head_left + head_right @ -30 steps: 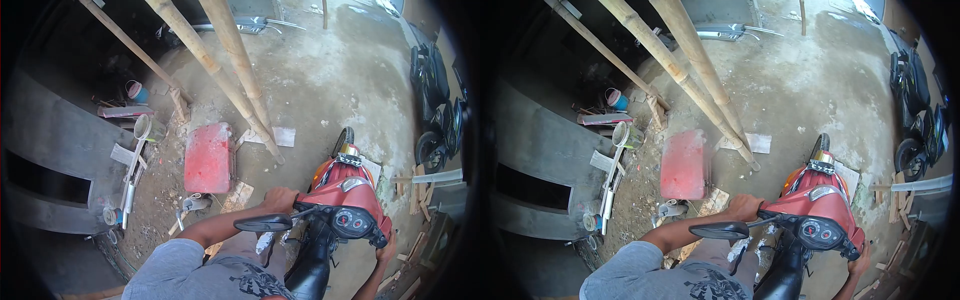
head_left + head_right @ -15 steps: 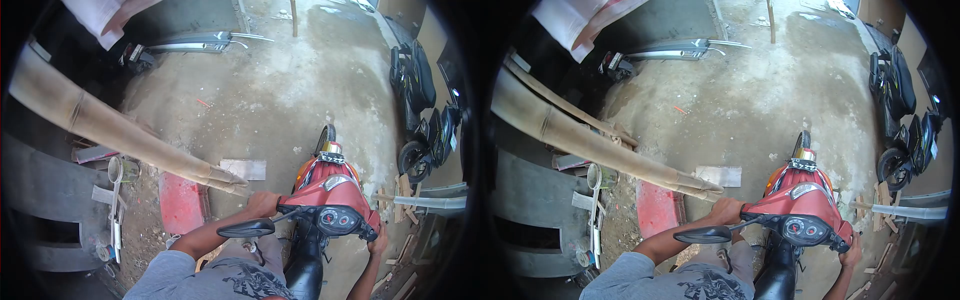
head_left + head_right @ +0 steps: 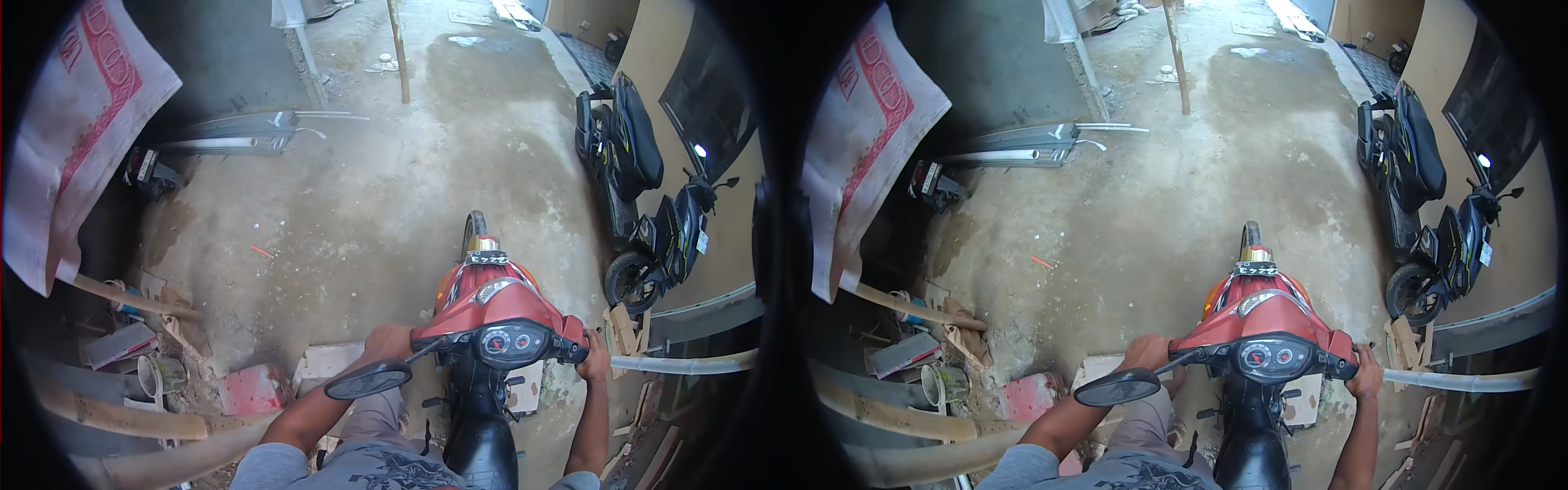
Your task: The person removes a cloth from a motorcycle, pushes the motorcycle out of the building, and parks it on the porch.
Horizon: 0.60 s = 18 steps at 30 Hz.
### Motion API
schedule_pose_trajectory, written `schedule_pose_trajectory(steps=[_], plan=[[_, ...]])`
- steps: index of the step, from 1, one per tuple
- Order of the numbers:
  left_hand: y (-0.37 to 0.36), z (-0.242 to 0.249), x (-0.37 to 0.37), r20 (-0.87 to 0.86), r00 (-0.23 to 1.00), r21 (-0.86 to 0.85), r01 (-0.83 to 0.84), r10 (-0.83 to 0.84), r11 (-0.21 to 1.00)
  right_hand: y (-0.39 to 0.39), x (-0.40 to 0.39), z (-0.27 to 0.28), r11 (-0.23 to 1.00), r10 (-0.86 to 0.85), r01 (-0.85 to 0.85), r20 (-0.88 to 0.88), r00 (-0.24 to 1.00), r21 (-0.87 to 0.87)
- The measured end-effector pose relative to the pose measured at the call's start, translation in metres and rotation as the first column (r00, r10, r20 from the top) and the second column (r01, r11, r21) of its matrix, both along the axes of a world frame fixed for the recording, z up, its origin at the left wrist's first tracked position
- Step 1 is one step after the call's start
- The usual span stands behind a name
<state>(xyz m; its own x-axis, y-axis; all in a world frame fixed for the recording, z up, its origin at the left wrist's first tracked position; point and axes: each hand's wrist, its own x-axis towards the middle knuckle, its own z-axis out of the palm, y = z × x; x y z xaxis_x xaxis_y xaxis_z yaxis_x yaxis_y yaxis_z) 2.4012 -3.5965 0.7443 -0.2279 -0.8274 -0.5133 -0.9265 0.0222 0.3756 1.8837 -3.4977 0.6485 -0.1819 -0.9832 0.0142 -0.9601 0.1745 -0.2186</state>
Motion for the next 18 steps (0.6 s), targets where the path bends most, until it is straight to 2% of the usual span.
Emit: schedule_pose_trajectory(steps=[5, 7, 11, 15, 18], plan=[[-0.112, -0.011, -0.013, -0.002, 0.999, -0.026, 0.044, -0.045, 0.999, -0.088, -0.012, -0.003, 0.998, -0.059, 0.059, 0.000, 0.998, 0.025], [-0.159, -0.017, 0.002, 0.009, 0.999, -0.016, 0.054, -0.054, 0.998, -0.129, 0.006, 0.000, 0.994, -0.094, 0.095, -0.019, 0.995, 0.057], [-0.260, -0.009, 0.004, 0.022, 0.995, -0.036, 0.102, -0.101, 0.994, -0.208, 0.018, 0.001, 0.995, -0.104, 0.104, -0.028, 0.994, -0.001], [-0.358, -0.013, 0.005, 0.095, 0.982, -0.018, 0.167, -0.164, 0.986, -0.292, 0.024, 0.005, 0.970, -0.219, 0.210, 0.064, 0.974, 0.127], [-0.430, -0.027, 0.009, 0.058, 0.982, -0.050, 0.183, -0.180, 0.982, -0.360, 0.030, 0.011, 0.967, -0.225, 0.223, -0.001, 0.974, 0.126]])
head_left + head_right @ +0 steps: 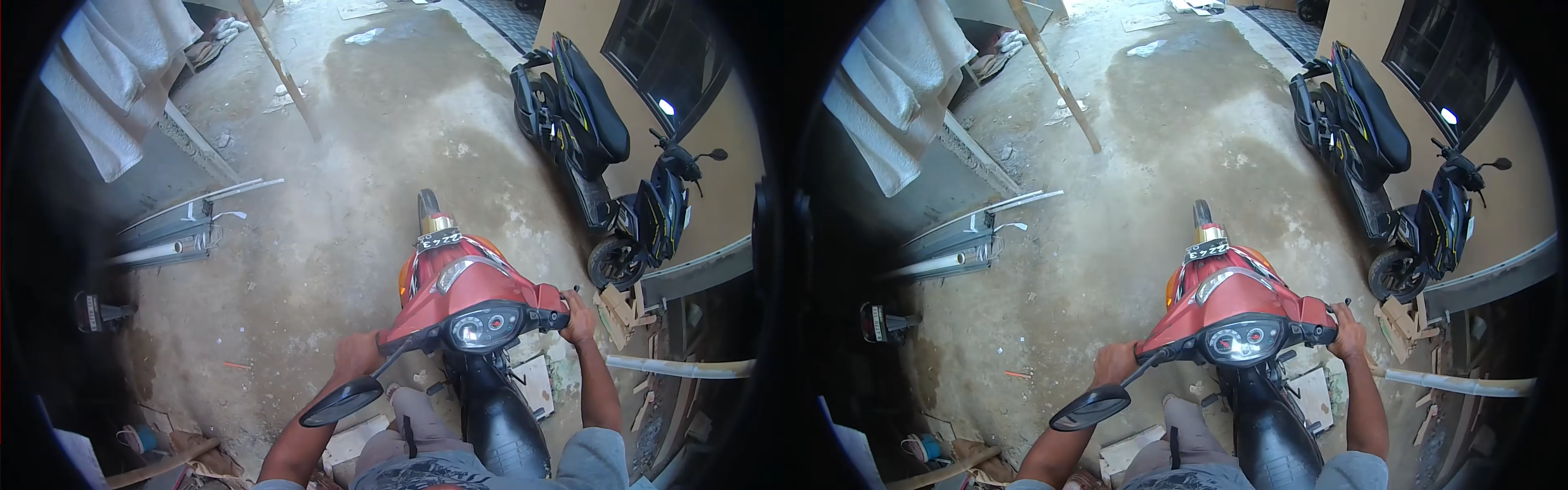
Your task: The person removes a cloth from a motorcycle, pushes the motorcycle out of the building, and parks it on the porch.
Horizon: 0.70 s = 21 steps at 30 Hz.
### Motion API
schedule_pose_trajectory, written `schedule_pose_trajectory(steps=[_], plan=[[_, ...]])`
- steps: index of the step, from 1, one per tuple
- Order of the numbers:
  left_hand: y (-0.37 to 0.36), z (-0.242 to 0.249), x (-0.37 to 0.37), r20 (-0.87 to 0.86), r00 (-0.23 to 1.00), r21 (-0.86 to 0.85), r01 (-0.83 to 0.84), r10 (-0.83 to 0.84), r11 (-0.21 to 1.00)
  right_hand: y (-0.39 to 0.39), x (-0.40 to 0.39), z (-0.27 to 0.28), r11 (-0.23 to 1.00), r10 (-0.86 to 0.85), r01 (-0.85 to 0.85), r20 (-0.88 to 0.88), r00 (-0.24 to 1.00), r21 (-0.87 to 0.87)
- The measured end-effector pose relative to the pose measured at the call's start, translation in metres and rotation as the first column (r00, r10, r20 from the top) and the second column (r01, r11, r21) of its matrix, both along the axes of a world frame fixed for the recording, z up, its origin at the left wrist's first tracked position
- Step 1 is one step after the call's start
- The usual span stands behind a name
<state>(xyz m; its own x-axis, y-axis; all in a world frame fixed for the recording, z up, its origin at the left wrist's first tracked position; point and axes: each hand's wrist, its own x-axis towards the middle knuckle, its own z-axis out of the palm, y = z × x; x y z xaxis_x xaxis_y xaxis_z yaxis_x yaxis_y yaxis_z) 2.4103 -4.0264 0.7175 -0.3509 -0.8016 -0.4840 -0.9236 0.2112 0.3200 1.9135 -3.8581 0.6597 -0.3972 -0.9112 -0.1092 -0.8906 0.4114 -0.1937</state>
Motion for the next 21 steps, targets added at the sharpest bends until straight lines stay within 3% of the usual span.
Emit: schedule_pose_trajectory(steps=[4, 8, 18, 21], plan=[[-0.105, -0.009, 0.011, 0.065, 0.997, -0.069, 0.033, -0.028, 0.997, -0.094, 0.020, 0.009, 0.999, -0.039, 0.040, -0.030, 0.999, 0.027], [-0.217, -0.016, 0.001, -0.009, 1.000, -0.142, 0.008, -0.010, 0.990, -0.196, 0.013, 0.008, 0.998, -0.043, 0.045, -0.045, 0.998, 0.034], [-0.445, -0.007, -0.046, -0.159, 0.986, 0.009, -0.045, 0.046, 0.999, -0.468, -0.061, 0.047, 0.998, 0.033, -0.027, -0.134, 0.990, 0.049], [-0.507, 0.007, -0.067, -0.076, 0.996, 0.024, -0.053, 0.055, 0.998, -0.532, -0.071, 0.060, 0.993, -0.008, 0.020, -0.108, 0.994, 0.116]])
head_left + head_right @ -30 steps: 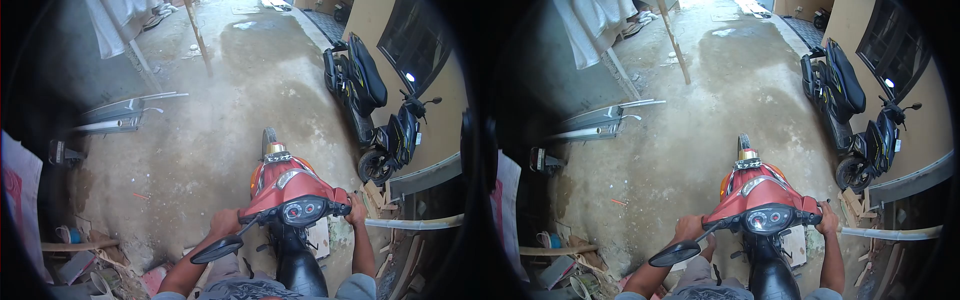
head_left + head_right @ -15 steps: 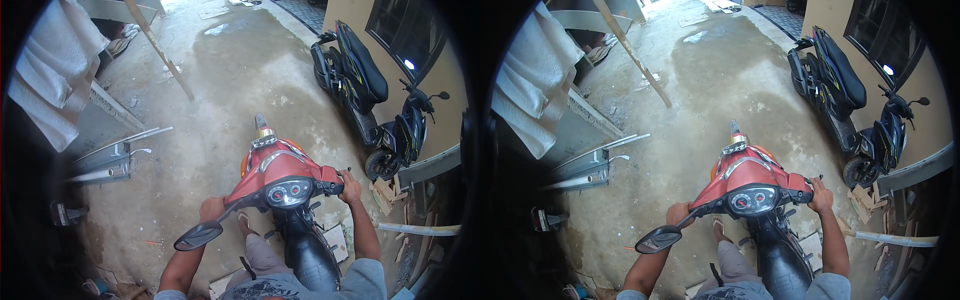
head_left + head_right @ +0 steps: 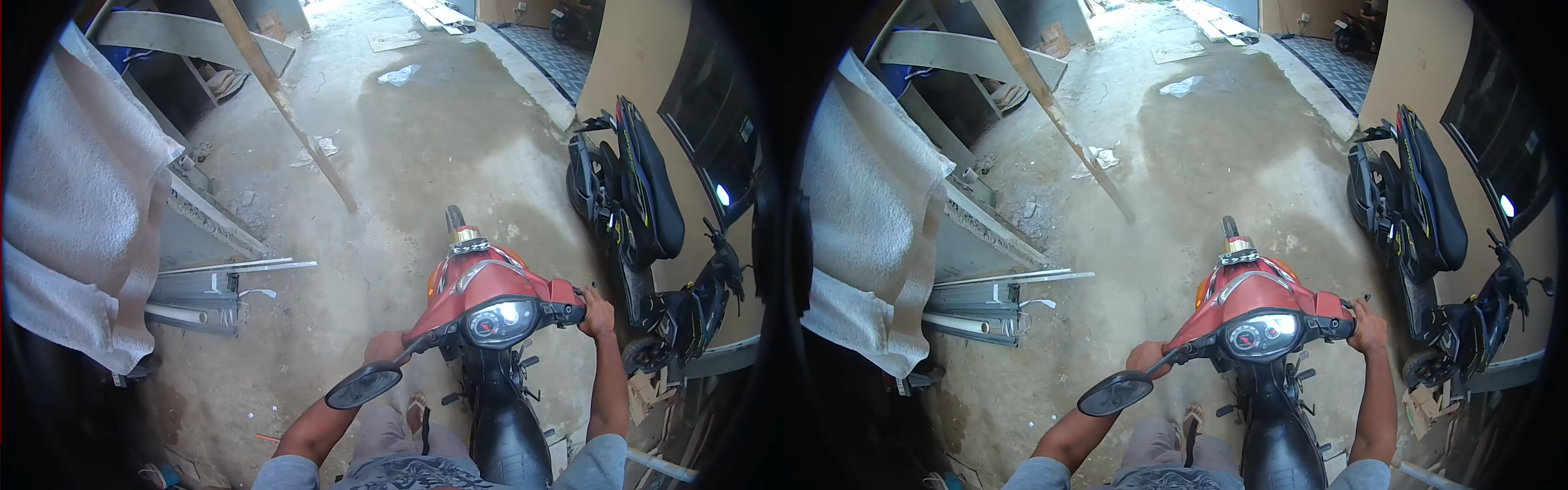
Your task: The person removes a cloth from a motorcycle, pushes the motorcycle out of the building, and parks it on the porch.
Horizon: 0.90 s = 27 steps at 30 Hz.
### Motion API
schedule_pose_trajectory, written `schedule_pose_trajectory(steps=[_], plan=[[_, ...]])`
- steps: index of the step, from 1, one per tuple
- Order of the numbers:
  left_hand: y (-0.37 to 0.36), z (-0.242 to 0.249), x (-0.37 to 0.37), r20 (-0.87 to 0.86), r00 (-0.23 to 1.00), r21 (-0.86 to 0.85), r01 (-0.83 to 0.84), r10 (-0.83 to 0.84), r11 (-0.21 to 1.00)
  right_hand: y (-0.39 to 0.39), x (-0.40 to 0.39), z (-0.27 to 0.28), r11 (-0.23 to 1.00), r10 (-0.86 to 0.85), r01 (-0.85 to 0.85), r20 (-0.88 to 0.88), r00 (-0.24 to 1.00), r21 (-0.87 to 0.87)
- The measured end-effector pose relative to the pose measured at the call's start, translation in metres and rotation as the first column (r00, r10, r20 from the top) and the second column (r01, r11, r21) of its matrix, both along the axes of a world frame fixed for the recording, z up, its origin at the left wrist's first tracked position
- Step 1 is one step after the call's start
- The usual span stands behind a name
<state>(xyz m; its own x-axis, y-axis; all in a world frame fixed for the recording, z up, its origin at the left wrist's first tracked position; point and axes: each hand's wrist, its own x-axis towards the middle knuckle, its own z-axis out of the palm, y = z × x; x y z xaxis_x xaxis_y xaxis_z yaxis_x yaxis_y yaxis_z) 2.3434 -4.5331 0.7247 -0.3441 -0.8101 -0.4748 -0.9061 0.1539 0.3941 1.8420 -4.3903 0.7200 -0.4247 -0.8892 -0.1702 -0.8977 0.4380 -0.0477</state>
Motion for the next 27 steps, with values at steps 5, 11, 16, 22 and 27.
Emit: schedule_pose_trajectory(steps=[5, 11, 16, 22, 27], plan=[[-0.105, 0.012, -0.026, 0.000, 1.000, 0.017, 0.001, -0.001, 1.000, -0.100, -0.020, 0.004, 1.000, -0.011, 0.011, 0.018, 1.000, 0.008], [-0.238, 0.017, -0.054, 0.009, 0.995, 0.072, 0.097, -0.098, 0.993, -0.196, -0.049, -0.016, 0.997, -0.051, 0.053, 0.032, 0.998, -0.059], [-0.341, 0.024, -0.071, -0.014, 0.990, 0.141, 0.140, -0.139, 0.980, -0.285, -0.060, -0.017, 0.995, -0.083, 0.085, 0.024, 0.996, -0.057], [-0.459, 0.031, -0.105, 0.055, 0.985, 0.083, 0.159, -0.164, 0.984, -0.375, -0.077, -0.026, 0.986, -0.131, 0.135, 0.048, 0.990, -0.093], [-0.567, 0.044, -0.133, 0.067, 0.967, 0.053, 0.241, -0.244, 0.969, -0.456, -0.093, -0.034, 0.970, -0.109, 0.115, 0.040, 0.993, -0.213]])
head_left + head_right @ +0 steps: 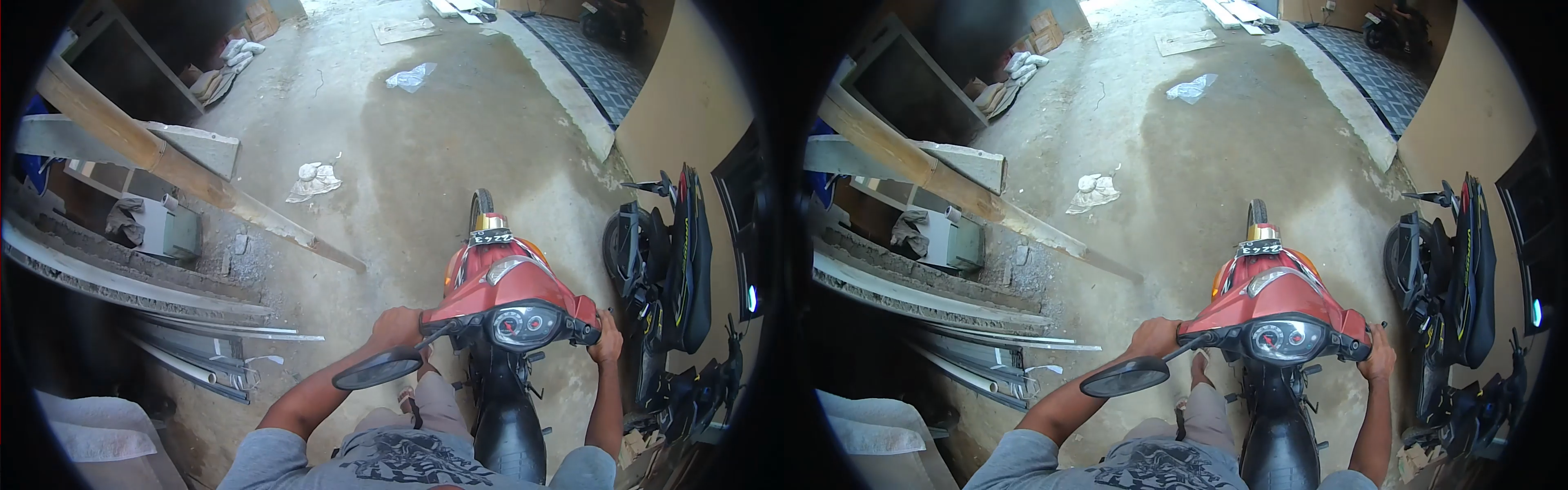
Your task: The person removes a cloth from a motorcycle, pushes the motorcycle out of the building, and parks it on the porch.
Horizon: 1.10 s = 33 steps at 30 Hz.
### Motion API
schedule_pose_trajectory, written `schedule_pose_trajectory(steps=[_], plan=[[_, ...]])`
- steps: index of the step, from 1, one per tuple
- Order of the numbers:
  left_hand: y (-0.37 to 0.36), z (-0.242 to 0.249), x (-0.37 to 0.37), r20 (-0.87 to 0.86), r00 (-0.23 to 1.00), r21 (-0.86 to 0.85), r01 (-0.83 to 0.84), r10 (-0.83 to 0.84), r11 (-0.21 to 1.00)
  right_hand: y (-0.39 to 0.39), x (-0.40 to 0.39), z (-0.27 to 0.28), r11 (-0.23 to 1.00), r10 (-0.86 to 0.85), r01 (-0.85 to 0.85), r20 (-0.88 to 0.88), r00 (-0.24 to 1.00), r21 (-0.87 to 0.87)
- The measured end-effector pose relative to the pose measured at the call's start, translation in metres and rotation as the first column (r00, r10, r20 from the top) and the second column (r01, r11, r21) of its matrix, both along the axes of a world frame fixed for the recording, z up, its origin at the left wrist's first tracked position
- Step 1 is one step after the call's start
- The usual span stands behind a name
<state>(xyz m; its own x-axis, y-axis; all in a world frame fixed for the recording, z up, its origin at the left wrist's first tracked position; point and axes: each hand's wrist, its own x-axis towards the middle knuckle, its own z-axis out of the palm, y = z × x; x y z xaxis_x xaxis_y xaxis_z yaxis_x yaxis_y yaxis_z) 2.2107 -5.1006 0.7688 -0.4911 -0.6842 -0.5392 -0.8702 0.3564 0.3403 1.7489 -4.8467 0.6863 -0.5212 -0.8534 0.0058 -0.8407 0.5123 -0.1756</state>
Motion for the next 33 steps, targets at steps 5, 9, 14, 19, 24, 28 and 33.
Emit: schedule_pose_trajectory(steps=[5, 9, 14, 19, 24, 28, 33], plan=[[-0.093, -0.005, -0.030, -0.017, 1.000, -0.030, -0.017, 0.017, 0.999, -0.099, -0.013, 0.029, 1.000, -0.001, 0.000, 0.068, 0.998, 0.015], [-0.159, 0.003, -0.054, -0.090, 0.994, -0.056, -0.067, 0.062, 0.996, -0.171, -0.046, 0.025, 0.998, 0.034, -0.037, 0.050, 0.998, 0.048], [-0.226, -0.028, -0.078, -0.086, 0.990, -0.058, -0.119, 0.114, 0.991, -0.267, -0.105, 0.021, 0.984, 0.175, -0.175, -0.011, 0.984, -0.008], [-0.290, -0.026, -0.101, -0.159, 0.975, 0.010, -0.154, 0.153, 0.988, -0.368, -0.155, 0.018, 0.964, 0.266, -0.266, -0.030, 0.964, -0.010], [-0.350, -0.019, -0.117, -0.203, 0.935, 0.104, -0.276, 0.292, 0.955, -0.487, -0.175, 0.050, 0.959, 0.275, -0.275, 0.019, 0.961, 0.065], [-0.391, -0.037, -0.130, -0.267, 0.883, 0.130, -0.364, 0.386, 0.922, -0.575, -0.220, 0.031, 0.912, 0.410, -0.408, -0.094, 0.907, 0.039], [-0.462, -0.043, -0.134, -0.232, 0.846, 0.136, -0.460, 0.479, 0.878, -0.700, -0.220, 0.048, 0.891, 0.451, -0.446, -0.041, 0.892, 0.088]])
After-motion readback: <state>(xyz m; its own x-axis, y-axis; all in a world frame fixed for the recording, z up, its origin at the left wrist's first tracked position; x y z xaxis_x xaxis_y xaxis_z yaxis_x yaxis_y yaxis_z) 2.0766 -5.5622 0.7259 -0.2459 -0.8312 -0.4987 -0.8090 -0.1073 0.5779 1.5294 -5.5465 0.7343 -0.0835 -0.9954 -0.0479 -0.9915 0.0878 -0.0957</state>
